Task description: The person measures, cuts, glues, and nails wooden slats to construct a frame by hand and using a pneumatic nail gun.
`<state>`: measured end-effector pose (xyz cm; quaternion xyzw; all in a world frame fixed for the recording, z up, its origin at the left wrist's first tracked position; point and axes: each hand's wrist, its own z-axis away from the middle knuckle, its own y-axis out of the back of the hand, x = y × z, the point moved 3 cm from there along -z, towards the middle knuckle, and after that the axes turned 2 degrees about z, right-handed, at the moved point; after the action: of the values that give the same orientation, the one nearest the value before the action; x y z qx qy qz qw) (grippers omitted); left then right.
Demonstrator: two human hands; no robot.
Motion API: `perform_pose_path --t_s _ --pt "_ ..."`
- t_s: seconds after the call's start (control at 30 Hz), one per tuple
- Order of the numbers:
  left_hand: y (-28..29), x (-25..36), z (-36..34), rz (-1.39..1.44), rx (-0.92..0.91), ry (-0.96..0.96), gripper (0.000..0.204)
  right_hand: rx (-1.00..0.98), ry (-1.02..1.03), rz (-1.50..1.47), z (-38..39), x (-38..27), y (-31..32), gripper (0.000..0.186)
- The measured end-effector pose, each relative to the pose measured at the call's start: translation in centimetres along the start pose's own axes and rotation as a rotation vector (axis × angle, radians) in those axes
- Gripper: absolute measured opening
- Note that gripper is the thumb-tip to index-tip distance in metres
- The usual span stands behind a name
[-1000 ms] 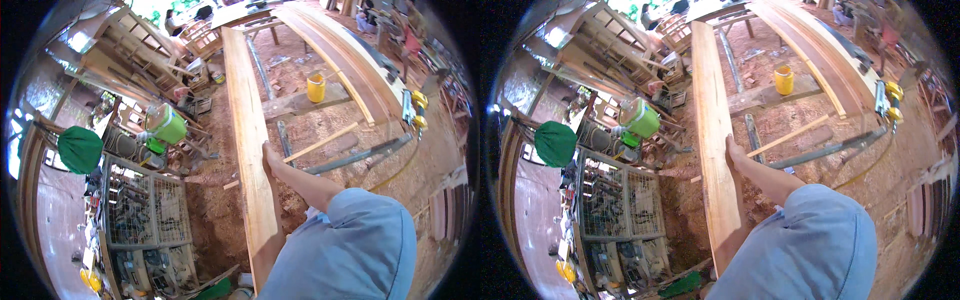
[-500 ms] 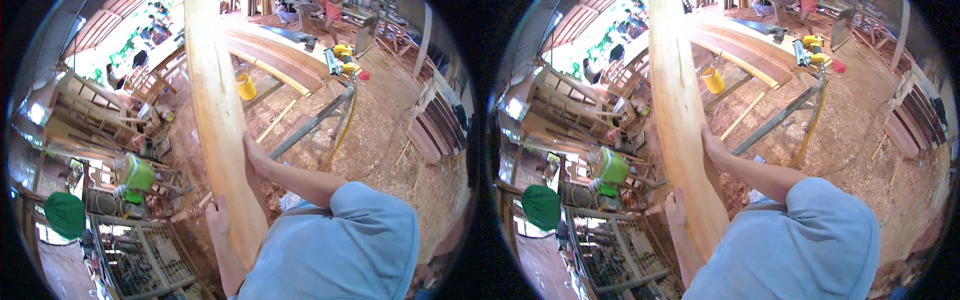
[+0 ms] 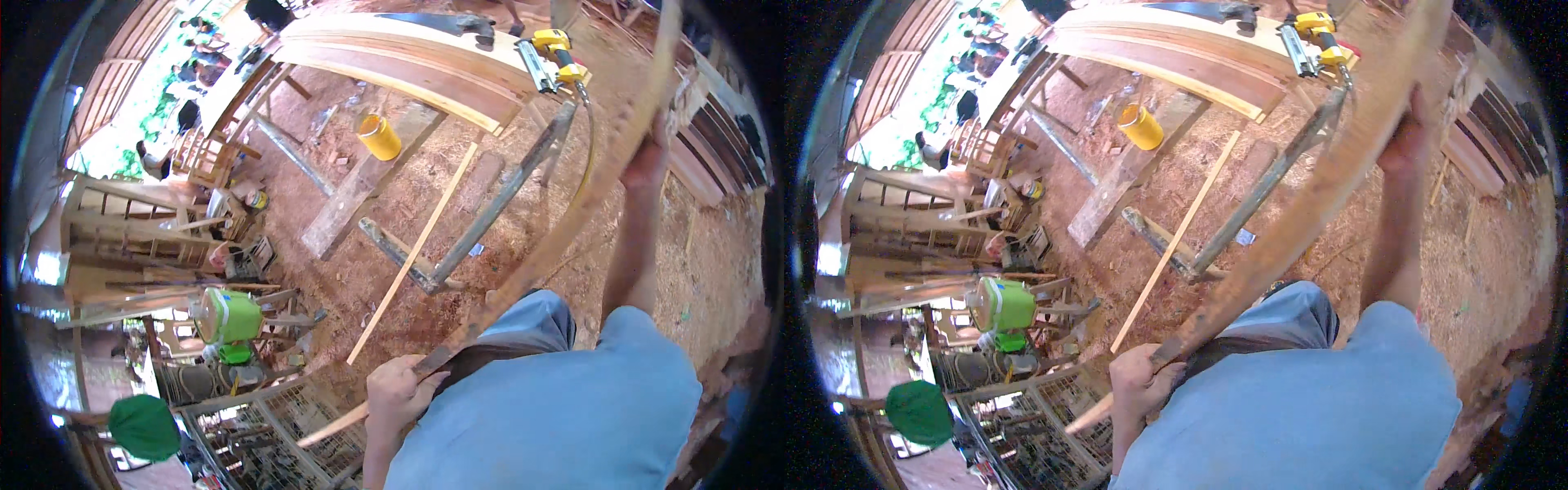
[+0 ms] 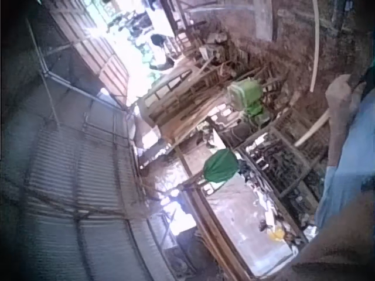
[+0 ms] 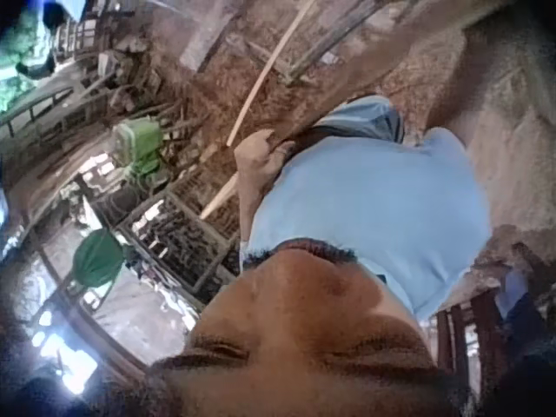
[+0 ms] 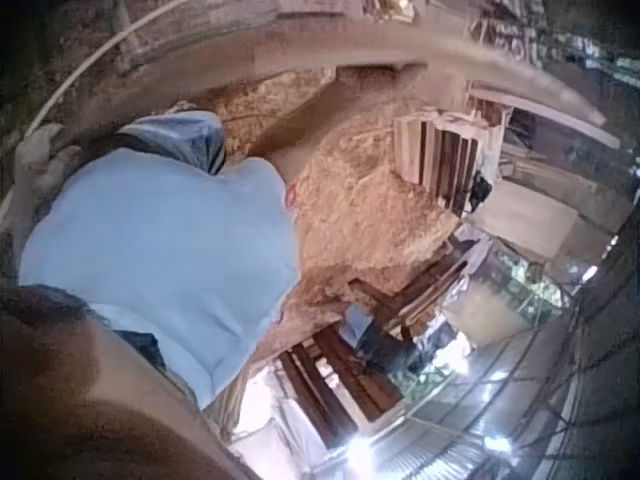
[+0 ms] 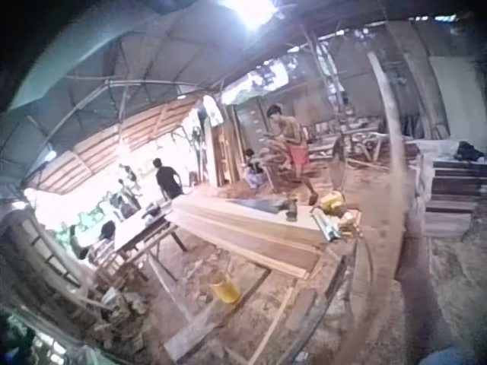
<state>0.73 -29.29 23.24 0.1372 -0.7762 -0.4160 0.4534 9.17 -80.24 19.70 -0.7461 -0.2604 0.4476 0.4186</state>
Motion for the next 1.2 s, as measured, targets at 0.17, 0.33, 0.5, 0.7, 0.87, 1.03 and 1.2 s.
perform_pose_path --t_s 0.17,0.33,0.5,0.7,0.87,1.03,1.2 --pt "-0.8 -2.4 -7.5 -0.136 -0.299 -0.154 0.041 0.783 0.314 0.207 11.5 -1.4 6.7 0.056" --pt "-4.2 -6.1 -14.1 -0.162 -0.566 -0.216 0.048 1.104 0.311 0.089 21.7 0.1 9.0 0.071" --pt "-11.0 -10.3 -19.4 -0.221 -0.766 -0.07 0.058 1.275 0.316 0.165 29.6 3.7 7.7 0.06" --pt "-17.6 -15.5 -21.9 -0.192 -1.058 -0.05 0.07 1.384 0.374 0.21 39.5 9.5 8.1 0.051" --pt "-20.0 -18.4 -22.0 -0.099 -0.972 -0.125 0.067 1.407 0.399 0.106 40.5 12.1 3.4 0.055" --pt "-20.0 -12.3 -19.6 0.218 -0.766 -0.248 0.065 1.361 0.354 0.092 38.9 16.3 0.8 0.063" --pt "-22.5 -6.1 -16.7 0.076 -0.947 -0.595 0.069 1.324 0.087 -0.082 32.6 25.1 -4.2 0.059"
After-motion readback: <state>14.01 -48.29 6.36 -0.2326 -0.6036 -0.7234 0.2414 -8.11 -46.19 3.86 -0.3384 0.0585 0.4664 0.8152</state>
